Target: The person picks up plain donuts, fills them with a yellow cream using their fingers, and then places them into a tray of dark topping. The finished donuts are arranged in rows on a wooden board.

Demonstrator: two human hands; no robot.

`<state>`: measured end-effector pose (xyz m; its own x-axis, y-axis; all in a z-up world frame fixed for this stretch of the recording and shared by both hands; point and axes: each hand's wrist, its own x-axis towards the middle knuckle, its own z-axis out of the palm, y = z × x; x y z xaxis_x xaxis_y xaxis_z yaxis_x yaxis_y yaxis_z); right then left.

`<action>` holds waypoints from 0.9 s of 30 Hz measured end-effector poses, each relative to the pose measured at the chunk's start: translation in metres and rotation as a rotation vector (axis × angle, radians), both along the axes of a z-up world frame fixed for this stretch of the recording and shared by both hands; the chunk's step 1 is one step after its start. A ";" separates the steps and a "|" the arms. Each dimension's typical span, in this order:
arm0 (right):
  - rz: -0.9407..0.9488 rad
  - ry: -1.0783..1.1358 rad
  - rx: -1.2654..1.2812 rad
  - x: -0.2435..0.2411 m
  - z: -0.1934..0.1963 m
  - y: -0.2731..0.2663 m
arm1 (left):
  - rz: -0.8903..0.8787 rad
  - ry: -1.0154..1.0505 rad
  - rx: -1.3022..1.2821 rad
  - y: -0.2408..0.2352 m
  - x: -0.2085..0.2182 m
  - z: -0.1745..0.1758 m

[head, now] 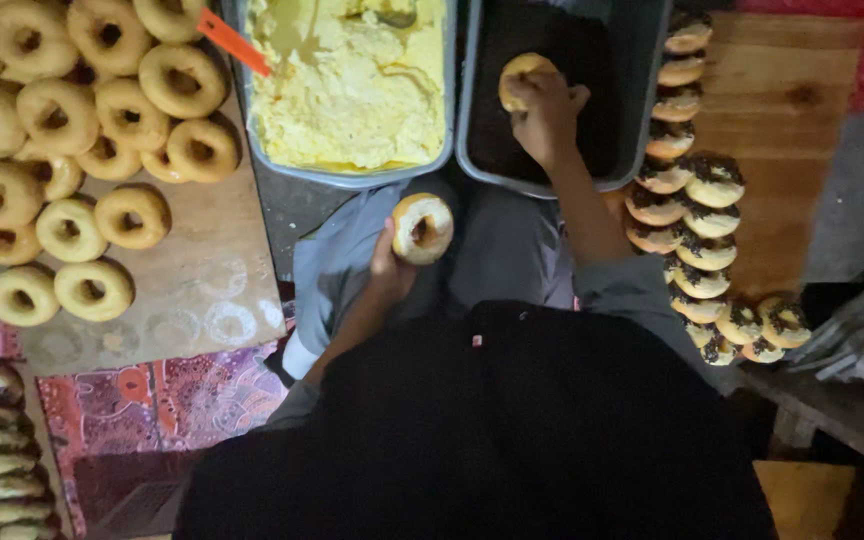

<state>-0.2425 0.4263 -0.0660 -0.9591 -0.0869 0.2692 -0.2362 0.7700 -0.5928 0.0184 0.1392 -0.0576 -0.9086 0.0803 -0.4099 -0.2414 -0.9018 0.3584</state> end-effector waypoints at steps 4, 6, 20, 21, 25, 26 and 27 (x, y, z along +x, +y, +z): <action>-0.230 -0.222 -0.590 0.008 0.038 0.023 | -0.003 0.108 0.060 -0.004 -0.002 -0.005; -0.265 -0.477 -1.310 0.023 0.052 0.045 | 0.018 0.049 0.024 -0.008 -0.002 -0.011; -0.503 -0.120 -1.503 0.099 0.042 0.335 | -0.007 0.041 -0.125 -0.017 -0.015 0.024; -0.640 -0.121 -1.404 0.089 0.036 0.344 | -0.005 0.114 -0.089 -0.016 -0.016 0.026; -0.767 -0.271 -1.167 0.049 0.015 0.351 | 0.013 0.092 -0.106 -0.011 -0.020 0.038; -0.768 -0.285 -1.103 0.041 0.012 0.350 | -0.011 0.051 -0.131 -0.010 -0.022 0.043; -0.765 -0.303 -1.030 0.036 0.009 0.348 | -0.034 0.009 -0.157 -0.008 -0.024 0.048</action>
<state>-0.2068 0.7746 -0.0567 -0.7075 0.6154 -0.3476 0.3000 -0.1838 -0.9360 -0.0058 0.1317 -0.0094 -0.9101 0.0468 -0.4118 -0.2671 -0.8261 0.4963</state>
